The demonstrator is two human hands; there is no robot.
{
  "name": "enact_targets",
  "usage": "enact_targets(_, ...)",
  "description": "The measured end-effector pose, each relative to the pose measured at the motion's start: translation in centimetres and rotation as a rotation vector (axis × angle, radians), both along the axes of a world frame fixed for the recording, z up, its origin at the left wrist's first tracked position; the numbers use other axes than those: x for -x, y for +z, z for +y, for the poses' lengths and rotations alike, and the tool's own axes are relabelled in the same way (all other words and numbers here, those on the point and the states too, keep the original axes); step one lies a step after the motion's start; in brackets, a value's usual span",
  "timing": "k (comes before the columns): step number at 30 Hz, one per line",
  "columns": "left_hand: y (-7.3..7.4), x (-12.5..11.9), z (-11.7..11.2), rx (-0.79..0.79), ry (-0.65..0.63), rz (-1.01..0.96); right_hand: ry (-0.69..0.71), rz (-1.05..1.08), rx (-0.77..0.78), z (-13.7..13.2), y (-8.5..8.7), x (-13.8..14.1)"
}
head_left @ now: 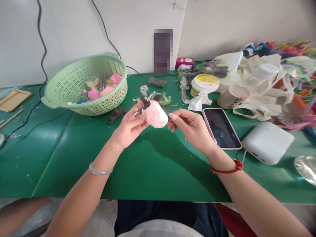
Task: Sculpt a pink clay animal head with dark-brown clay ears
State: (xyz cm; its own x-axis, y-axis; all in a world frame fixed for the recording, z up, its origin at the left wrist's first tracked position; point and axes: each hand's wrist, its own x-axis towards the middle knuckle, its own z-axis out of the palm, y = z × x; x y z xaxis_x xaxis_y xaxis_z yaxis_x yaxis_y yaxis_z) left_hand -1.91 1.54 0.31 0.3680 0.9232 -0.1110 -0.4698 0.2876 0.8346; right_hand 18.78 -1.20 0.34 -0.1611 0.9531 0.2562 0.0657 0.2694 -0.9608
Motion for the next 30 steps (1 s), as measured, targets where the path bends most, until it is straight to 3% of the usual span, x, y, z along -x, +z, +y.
enact_targets(7,0.0,0.4,0.3,-0.004,0.025,0.013,-0.066,-0.148,-0.098,-0.1,0.3,-0.5)
enact_targets(13,0.3,0.6,0.4,-0.003,0.052,0.000,-0.107,-0.502,-0.448,-0.1,0.7,-1.6)
enact_targets(16,0.2,0.5,0.4,-0.001,0.053,-0.019,-0.103,-0.566,-0.571,-0.1,0.4,-1.7)
enact_targets(30,0.2,0.4,0.3,0.000,0.035,-0.035,-0.159,-0.652,-0.694,-0.2,0.2,-2.0)
